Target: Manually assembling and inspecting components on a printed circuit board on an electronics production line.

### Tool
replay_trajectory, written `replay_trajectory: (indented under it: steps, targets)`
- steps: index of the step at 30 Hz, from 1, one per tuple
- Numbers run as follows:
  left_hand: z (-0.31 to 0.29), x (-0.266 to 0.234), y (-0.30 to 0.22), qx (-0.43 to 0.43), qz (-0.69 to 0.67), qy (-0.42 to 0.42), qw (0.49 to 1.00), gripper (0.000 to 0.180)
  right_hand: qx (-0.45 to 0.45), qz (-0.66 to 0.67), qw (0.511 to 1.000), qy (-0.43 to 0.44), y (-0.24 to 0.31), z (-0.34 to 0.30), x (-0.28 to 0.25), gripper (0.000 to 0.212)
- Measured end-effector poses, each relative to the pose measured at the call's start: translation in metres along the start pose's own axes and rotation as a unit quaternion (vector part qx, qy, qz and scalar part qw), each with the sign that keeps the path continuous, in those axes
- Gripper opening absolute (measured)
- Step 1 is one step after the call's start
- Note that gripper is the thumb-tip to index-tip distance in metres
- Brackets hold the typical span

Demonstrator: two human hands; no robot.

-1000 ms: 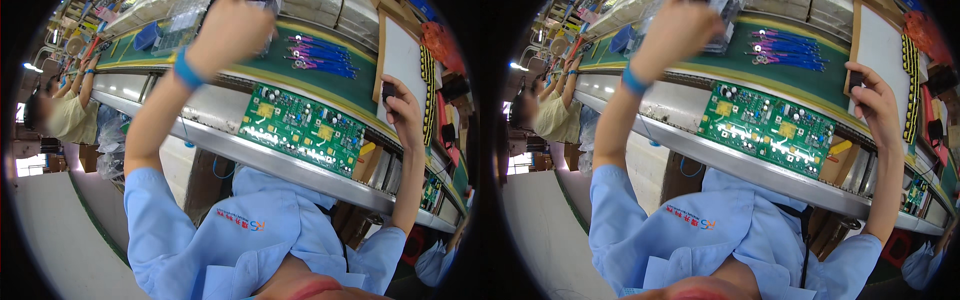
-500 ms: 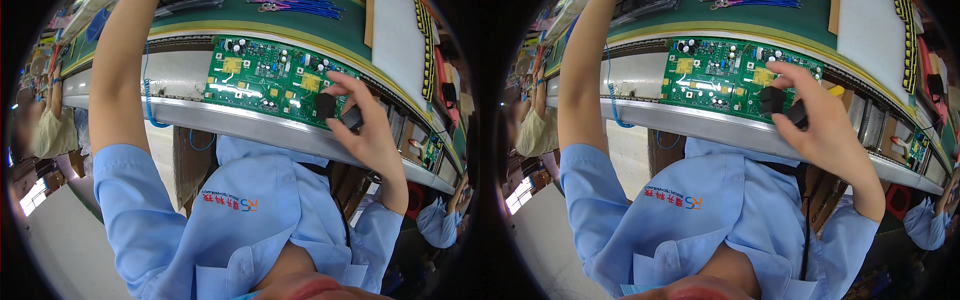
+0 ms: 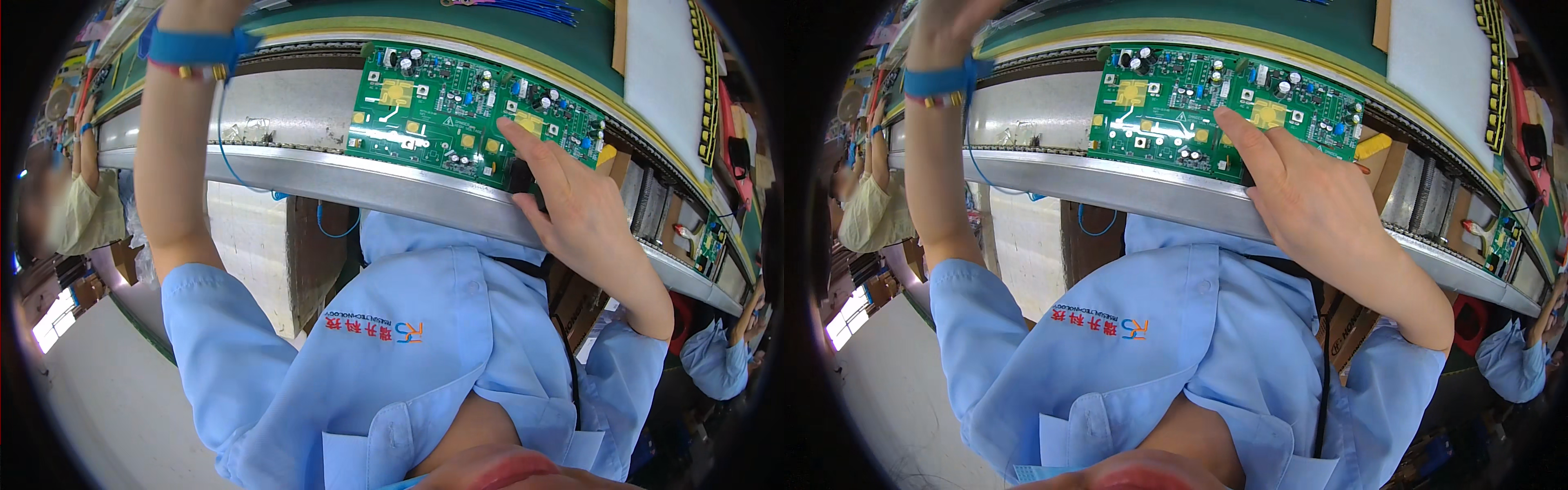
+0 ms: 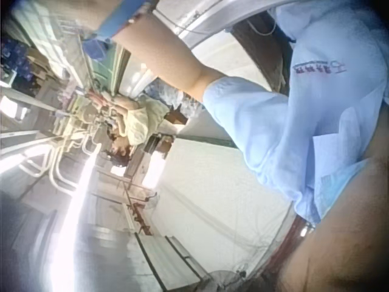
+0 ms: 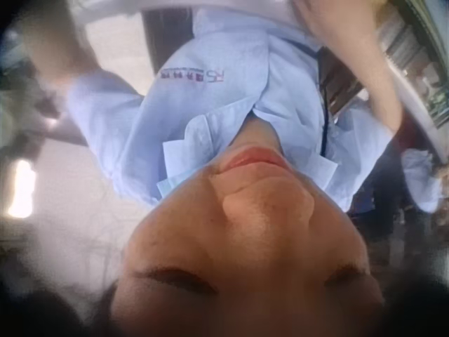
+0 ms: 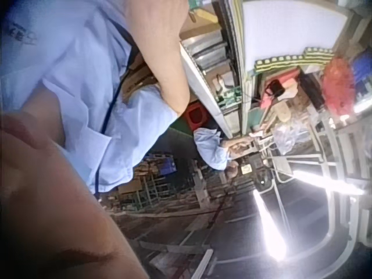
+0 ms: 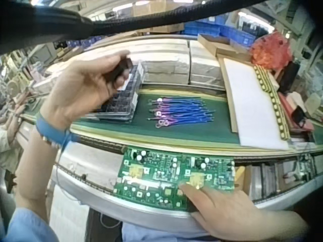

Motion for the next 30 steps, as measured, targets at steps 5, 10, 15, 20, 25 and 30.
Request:
replay_trajectory:
  steps: [5, 10, 15, 20, 25, 30]
  targets:
    - [-0.048, -0.006, 0.059, -0.078, 0.211, -0.001, 0.974, 0.026, -0.029, -0.022, 0.999, -0.033, 0.005, 0.004, 0.002, 0.074]
    - [-0.084, 0.039, 0.081, -0.154, 0.390, 0.016, 0.908, 0.044, -0.050, -0.036, 0.997, -0.043, 0.004, 0.000, 0.005, 0.065]
    - [-0.101, 0.050, 0.100, 0.034, 0.529, 0.043, 0.847, 0.053, -0.033, -0.028, 0.998, -0.045, 0.002, -0.005, 0.004, 0.059]
    - [-0.102, 0.055, 0.108, 0.026, 0.628, 0.055, 0.776, 0.046, -0.036, -0.002, 0.995, -0.091, -0.004, -0.007, 0.006, 0.049]
    - [-0.098, 0.063, 0.106, 0.019, 0.665, 0.096, 0.740, 0.043, -0.032, -0.011, 0.996, -0.088, -0.006, -0.012, 0.005, 0.039]
    - [-0.099, 0.061, 0.104, 0.029, 0.690, 0.115, 0.714, 0.048, -0.038, -0.004, 0.995, -0.097, -0.007, -0.011, 0.006, 0.036]
Point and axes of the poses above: each hand's wrist, its own z-axis towards the middle knuckle, its own x-axis out of the palm, y = z × x, the point moved 2 cm from there along z, towards the middle knuckle, and after that the axes turned 13 degrees about -x, right-handed, at the moved point
